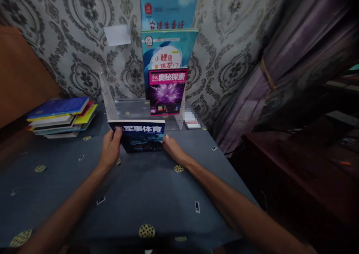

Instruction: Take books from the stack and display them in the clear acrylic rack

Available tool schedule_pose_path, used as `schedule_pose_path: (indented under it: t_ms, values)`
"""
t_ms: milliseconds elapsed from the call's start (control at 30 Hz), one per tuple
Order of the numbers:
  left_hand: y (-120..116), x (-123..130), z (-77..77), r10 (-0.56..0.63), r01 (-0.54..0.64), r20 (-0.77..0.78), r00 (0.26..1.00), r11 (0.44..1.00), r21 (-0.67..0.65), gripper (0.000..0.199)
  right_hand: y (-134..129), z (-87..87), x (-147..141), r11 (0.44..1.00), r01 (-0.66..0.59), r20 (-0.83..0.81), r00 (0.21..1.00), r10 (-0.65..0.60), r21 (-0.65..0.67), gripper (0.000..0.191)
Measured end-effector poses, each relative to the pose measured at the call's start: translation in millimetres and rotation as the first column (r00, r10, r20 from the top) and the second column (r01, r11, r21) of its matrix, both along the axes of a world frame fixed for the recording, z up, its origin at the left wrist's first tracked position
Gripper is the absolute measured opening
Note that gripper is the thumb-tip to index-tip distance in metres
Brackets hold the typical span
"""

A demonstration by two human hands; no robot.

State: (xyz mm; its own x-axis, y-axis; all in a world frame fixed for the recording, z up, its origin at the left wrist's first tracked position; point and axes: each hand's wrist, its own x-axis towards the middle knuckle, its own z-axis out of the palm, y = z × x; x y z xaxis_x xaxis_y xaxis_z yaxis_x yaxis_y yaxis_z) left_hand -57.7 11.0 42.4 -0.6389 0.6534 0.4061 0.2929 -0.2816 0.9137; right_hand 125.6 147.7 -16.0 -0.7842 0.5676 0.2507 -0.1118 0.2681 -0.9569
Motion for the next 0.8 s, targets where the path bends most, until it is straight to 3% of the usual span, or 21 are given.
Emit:
schedule_pose_path:
  t_ms: [133, 267, 367, 467, 633, 800]
  values:
    - [15.5, -0.1, -10.8, -0.033, 0.034, 0.073, 0.997, 0.999, -0.003, 0.053, -8.0, 11.7, -1.0, 0.993, -0.097, -0.118, 0.989, 0.088, -0.073, 0.057]
    - [11.8, 1.2, -16.9, -0.097, 0.102, 0.107, 0.989, 0.994, -0.042, 0.061, -16.6, 19.0, -3.0, 0.994, -0.040, -0.145, 0.989, 0.025, -0.102, 0.049]
    - [10.5, 4.0, -18.4, -0.129, 0.135, 0.229, 0.965, 0.991, -0.010, 0.061, -22.5, 20.2, -3.6, 0.987, 0.008, -0.126, 0.992, -0.028, -0.158, 0.050]
    - [13.0, 9.5, -18.9, -0.144, 0.132, 0.385, 0.912, 0.990, 0.058, 0.059, -30.0, 21.0, -5.5, 0.958, -0.011, -0.165, 0.986, -0.038, -0.287, 0.049]
    - [12.6, 16.7, -23.7, -0.166, 0.138, 0.502, 0.849, 0.986, 0.092, 0.058, -43.1, 19.9, -7.4, 0.864, -0.096, -0.221, 0.975, -0.019, -0.495, 0.047]
    - [7.1, 20.6, -32.9, -0.143, 0.148, 0.591, 0.794, 0.988, 0.040, 0.059, -47.5, 13.2, 0.0, 0.853, -0.056, -0.182, 0.982, -0.047, -0.518, 0.045]
